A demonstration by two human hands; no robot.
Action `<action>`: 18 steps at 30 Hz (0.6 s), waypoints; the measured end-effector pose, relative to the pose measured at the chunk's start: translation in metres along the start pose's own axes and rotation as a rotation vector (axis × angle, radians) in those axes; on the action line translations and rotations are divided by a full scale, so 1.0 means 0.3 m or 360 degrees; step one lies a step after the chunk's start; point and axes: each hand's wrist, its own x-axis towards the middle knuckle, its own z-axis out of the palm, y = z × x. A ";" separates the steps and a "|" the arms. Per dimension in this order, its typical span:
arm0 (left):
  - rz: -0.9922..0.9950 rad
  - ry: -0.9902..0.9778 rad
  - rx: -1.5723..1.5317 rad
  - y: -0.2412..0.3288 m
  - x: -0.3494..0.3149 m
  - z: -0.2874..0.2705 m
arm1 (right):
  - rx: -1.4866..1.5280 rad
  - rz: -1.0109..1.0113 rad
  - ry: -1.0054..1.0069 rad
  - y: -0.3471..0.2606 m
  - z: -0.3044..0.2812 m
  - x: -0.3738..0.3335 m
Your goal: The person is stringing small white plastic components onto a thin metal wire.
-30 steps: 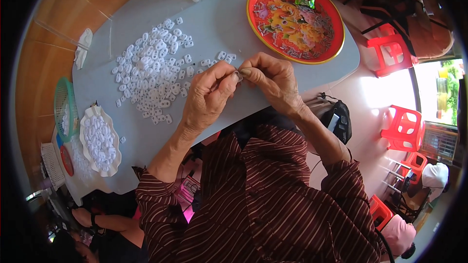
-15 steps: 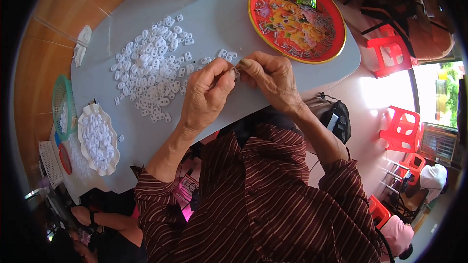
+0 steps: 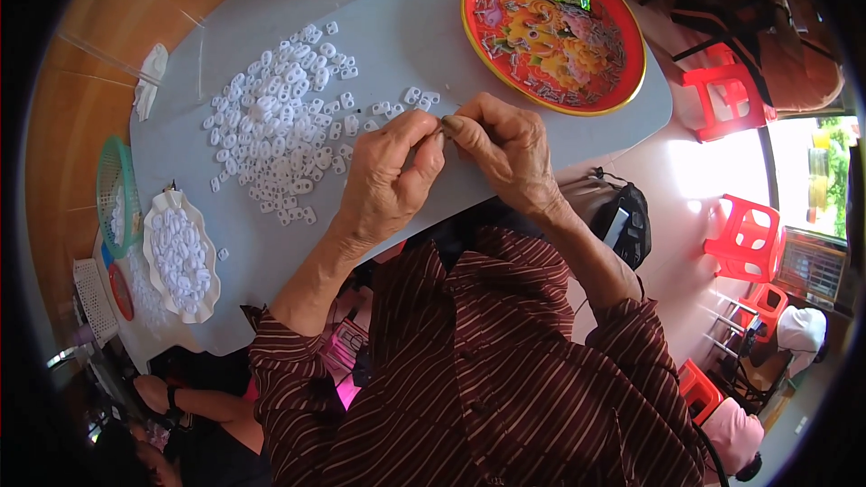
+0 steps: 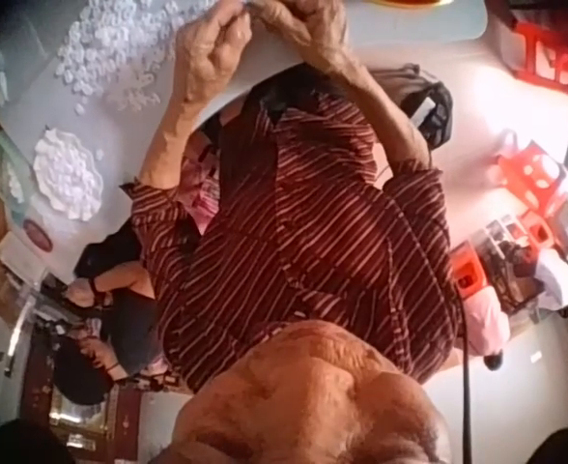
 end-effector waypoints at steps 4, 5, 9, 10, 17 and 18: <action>-0.0206 -0.0104 -0.0173 0.010 0.003 -0.021 | 0.0121 0.0135 -0.0145 0.010 -0.026 0.014; -0.0203 -0.0098 -0.0171 0.015 0.003 -0.022 | 0.0228 0.0226 -0.0224 0.013 -0.031 0.016; -0.0277 -0.0121 -0.0301 0.005 0.001 -0.018 | 0.0650 0.0220 -0.0123 0.017 -0.026 0.004; -0.0277 -0.0109 -0.0327 0.003 -0.001 -0.019 | 0.0559 0.0141 -0.0135 0.031 -0.024 0.001; -0.0291 -0.0155 -0.0298 -0.003 -0.018 -0.008 | 0.0202 0.0099 -0.0082 0.005 -0.010 -0.003; -0.0265 -0.0117 -0.0327 -0.014 -0.020 -0.006 | 0.0213 0.0090 -0.0098 0.004 -0.002 -0.002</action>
